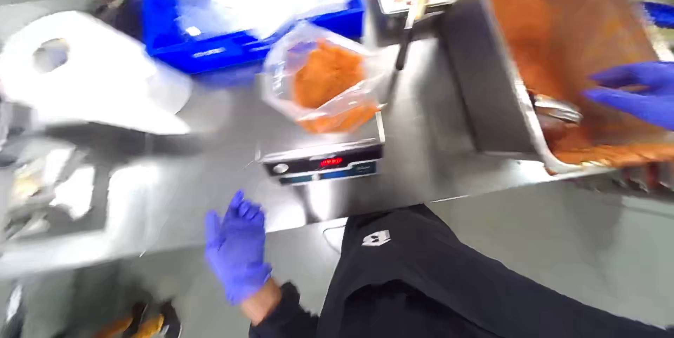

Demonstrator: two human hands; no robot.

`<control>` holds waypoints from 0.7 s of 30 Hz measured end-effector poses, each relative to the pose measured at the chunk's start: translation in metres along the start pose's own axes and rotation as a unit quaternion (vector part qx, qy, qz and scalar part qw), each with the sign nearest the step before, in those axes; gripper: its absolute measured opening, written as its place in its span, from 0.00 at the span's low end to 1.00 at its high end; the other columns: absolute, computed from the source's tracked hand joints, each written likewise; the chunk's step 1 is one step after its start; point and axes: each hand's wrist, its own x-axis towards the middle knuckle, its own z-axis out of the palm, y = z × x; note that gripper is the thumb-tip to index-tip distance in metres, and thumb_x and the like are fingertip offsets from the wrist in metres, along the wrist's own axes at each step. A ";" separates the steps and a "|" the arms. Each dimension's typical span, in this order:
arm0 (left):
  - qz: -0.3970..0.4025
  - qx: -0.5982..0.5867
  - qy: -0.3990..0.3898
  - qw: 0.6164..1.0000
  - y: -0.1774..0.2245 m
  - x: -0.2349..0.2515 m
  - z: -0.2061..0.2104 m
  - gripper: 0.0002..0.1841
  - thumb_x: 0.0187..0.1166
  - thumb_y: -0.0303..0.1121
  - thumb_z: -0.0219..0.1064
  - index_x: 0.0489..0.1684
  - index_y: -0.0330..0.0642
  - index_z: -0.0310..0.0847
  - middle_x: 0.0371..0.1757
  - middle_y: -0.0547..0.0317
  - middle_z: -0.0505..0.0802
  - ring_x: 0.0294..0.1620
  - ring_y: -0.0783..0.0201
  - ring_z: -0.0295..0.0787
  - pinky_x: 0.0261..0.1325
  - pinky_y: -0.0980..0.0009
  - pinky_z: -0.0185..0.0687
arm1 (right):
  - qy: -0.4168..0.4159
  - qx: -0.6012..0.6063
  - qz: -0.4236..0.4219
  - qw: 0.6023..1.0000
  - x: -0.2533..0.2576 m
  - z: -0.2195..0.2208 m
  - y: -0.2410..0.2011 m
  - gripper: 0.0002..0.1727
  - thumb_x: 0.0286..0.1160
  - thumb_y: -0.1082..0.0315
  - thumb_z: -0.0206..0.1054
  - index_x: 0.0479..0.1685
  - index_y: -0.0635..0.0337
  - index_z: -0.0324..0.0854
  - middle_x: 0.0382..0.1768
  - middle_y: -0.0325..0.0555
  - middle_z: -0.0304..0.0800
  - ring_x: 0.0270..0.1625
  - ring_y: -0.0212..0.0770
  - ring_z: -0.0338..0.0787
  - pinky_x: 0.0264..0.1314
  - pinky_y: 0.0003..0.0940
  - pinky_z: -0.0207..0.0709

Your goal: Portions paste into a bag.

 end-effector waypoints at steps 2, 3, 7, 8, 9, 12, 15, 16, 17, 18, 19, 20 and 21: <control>-0.011 -0.022 -0.026 0.999 -0.009 -0.005 -0.010 0.39 0.89 0.63 0.26 0.58 0.52 0.87 0.36 0.73 0.94 0.36 0.76 0.90 0.44 0.78 0.87 | -0.102 -0.088 0.028 0.990 0.032 0.010 0.041 0.26 0.76 0.53 0.75 0.65 0.62 0.85 0.59 0.68 0.89 0.65 0.70 0.86 0.67 0.77 0.72; -0.017 -0.033 -0.028 0.999 -0.011 -0.010 -0.009 0.39 0.90 0.62 0.27 0.57 0.52 0.89 0.35 0.73 0.94 0.36 0.76 0.90 0.43 0.78 0.86 | -0.160 -0.117 0.038 0.979 0.046 0.020 0.053 0.27 0.75 0.50 0.76 0.64 0.61 0.86 0.57 0.66 0.90 0.63 0.68 0.87 0.67 0.75 0.73; 0.017 -0.073 -0.039 0.996 -0.025 -0.031 -0.002 0.31 0.93 0.52 0.37 0.57 0.42 0.88 0.37 0.65 0.95 0.39 0.70 0.93 0.46 0.76 0.87 | -0.293 -0.163 0.057 0.940 0.084 0.069 0.067 0.29 0.75 0.43 0.73 0.50 0.65 0.87 0.46 0.64 0.91 0.55 0.65 0.90 0.60 0.70 0.76; 0.016 -0.086 -0.042 0.995 -0.030 -0.034 -0.007 0.31 0.92 0.53 0.40 0.60 0.41 0.88 0.39 0.63 0.96 0.41 0.68 0.93 0.48 0.74 0.87 | -0.283 -0.137 0.060 0.947 0.088 0.078 0.072 0.26 0.79 0.46 0.71 0.45 0.66 0.88 0.43 0.63 0.92 0.51 0.64 0.90 0.58 0.69 0.77; 0.012 -0.100 -0.033 0.994 -0.035 -0.035 -0.012 0.31 0.91 0.53 0.41 0.60 0.40 0.87 0.40 0.62 0.96 0.41 0.67 0.94 0.49 0.73 0.87 | -0.274 -0.112 0.071 0.952 0.093 0.085 0.075 0.23 0.83 0.49 0.67 0.40 0.66 0.89 0.38 0.61 0.92 0.46 0.61 0.91 0.55 0.66 0.78; -0.008 -0.075 0.005 0.997 -0.047 -0.036 0.009 0.29 0.91 0.54 0.42 0.55 0.46 0.89 0.35 0.67 0.95 0.37 0.69 0.93 0.46 0.74 0.87 | -0.289 -0.121 0.088 0.946 0.094 0.083 0.072 0.21 0.86 0.55 0.65 0.36 0.65 0.87 0.33 0.59 0.89 0.40 0.59 0.90 0.47 0.63 0.79; -0.009 0.009 0.047 0.999 -0.047 -0.040 0.026 0.38 0.91 0.59 0.26 0.55 0.54 0.89 0.32 0.75 0.94 0.34 0.76 0.90 0.44 0.78 0.87 | -0.354 -0.228 -0.031 0.907 0.082 0.091 0.057 0.13 0.80 0.58 0.68 0.47 0.58 0.89 0.43 0.60 0.91 0.51 0.64 0.90 0.51 0.68 0.78; -0.004 0.021 0.059 0.998 -0.048 -0.038 0.030 0.40 0.90 0.59 0.23 0.54 0.54 0.88 0.31 0.76 0.93 0.33 0.77 0.90 0.43 0.78 0.87 | -0.360 -0.256 -0.078 0.894 0.076 0.095 0.059 0.11 0.77 0.58 0.70 0.47 0.53 0.90 0.43 0.56 0.93 0.50 0.63 0.91 0.49 0.68 0.79; 0.000 0.023 0.071 0.997 -0.049 -0.034 0.036 0.40 0.90 0.58 0.21 0.53 0.53 0.88 0.30 0.75 0.92 0.32 0.76 0.89 0.41 0.78 0.87 | -0.351 -0.273 -0.121 0.887 0.071 0.100 0.066 0.07 0.73 0.58 0.73 0.39 0.49 0.91 0.37 0.51 0.93 0.46 0.60 0.92 0.45 0.65 0.80; 0.002 0.016 0.081 0.997 -0.052 -0.030 0.042 0.41 0.90 0.58 0.20 0.52 0.52 0.87 0.29 0.74 0.92 0.31 0.76 0.88 0.39 0.78 0.86 | -0.332 -0.282 -0.147 0.888 0.065 0.105 0.070 0.06 0.68 0.58 0.78 0.30 0.48 0.91 0.30 0.47 0.92 0.39 0.56 0.92 0.40 0.61 0.81; 0.001 0.002 0.089 0.996 -0.055 -0.027 0.047 0.41 0.90 0.57 0.18 0.50 0.50 0.86 0.29 0.72 0.91 0.30 0.75 0.88 0.38 0.78 0.86 | -0.323 -0.292 -0.165 0.885 0.062 0.109 0.074 0.09 0.66 0.59 0.80 0.24 0.48 0.88 0.25 0.45 0.90 0.36 0.53 0.92 0.37 0.58 0.81; 0.000 -0.015 0.092 0.996 -0.057 -0.025 0.051 0.42 0.91 0.56 0.18 0.49 0.48 0.87 0.28 0.70 0.91 0.29 0.73 0.88 0.37 0.78 0.86 | -0.319 -0.295 -0.179 0.883 0.063 0.112 0.076 0.10 0.66 0.58 0.81 0.22 0.48 0.88 0.23 0.43 0.89 0.34 0.51 0.92 0.36 0.56 0.81; -0.002 -0.029 0.087 0.996 -0.058 -0.025 0.053 0.42 0.91 0.56 0.18 0.49 0.47 0.87 0.28 0.69 0.92 0.29 0.73 0.89 0.37 0.78 0.86 | -0.330 -0.293 -0.176 0.880 0.066 0.108 0.073 0.11 0.67 0.59 0.80 0.21 0.48 0.88 0.23 0.43 0.90 0.34 0.50 0.92 0.37 0.55 0.82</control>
